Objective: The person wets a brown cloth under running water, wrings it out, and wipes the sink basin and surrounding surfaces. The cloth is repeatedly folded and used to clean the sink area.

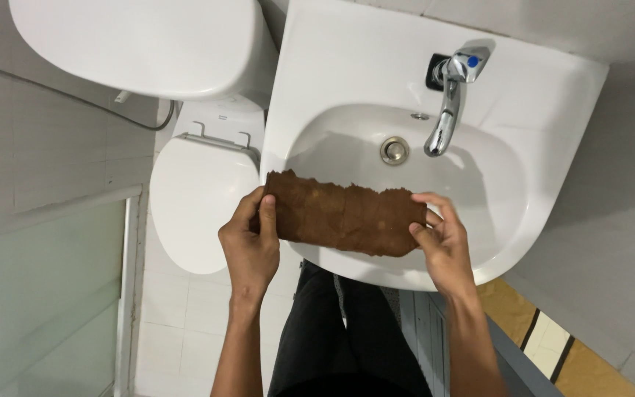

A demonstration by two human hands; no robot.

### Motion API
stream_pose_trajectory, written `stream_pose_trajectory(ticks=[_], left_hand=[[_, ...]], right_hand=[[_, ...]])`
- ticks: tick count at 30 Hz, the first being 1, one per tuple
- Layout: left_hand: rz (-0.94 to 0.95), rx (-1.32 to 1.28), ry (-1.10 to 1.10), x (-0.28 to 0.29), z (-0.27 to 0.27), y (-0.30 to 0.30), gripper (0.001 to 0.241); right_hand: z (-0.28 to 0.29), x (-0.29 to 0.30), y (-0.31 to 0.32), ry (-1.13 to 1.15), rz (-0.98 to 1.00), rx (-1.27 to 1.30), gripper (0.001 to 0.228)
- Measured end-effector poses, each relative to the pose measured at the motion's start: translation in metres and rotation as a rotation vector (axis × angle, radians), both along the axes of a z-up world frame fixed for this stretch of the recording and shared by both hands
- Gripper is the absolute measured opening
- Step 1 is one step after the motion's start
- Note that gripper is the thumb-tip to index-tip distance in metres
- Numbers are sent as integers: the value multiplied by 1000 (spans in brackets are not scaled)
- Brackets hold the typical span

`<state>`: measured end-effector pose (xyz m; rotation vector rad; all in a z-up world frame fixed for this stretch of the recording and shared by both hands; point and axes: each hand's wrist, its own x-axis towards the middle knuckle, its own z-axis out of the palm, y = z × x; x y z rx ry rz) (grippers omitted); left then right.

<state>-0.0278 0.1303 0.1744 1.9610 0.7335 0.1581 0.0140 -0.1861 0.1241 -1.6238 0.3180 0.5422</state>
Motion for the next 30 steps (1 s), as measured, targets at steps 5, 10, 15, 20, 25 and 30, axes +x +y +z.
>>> stream_pose_trajectory(ticks=[5,10,15,20,25,30], left_hand=[[-13,32,14,9,-7,3,20],[-3,156,-31,48,0,16,20],[6,344,-363,114,15,40,18],[-100,438,-203,144,-28,56,45],[-213,520,-189,132,-71,34,43],[-294,487,-172,165,-103,20,45]], right_hand=[[42,9,33,-153,209,-331,50],[60,39,58,-327,244,-403,53],[70,97,91,-728,94,-342,60],[59,137,106,-543,234,-479,67],[30,109,106,-577,236,-445,57],[-1,113,131,-697,411,-535,54]])
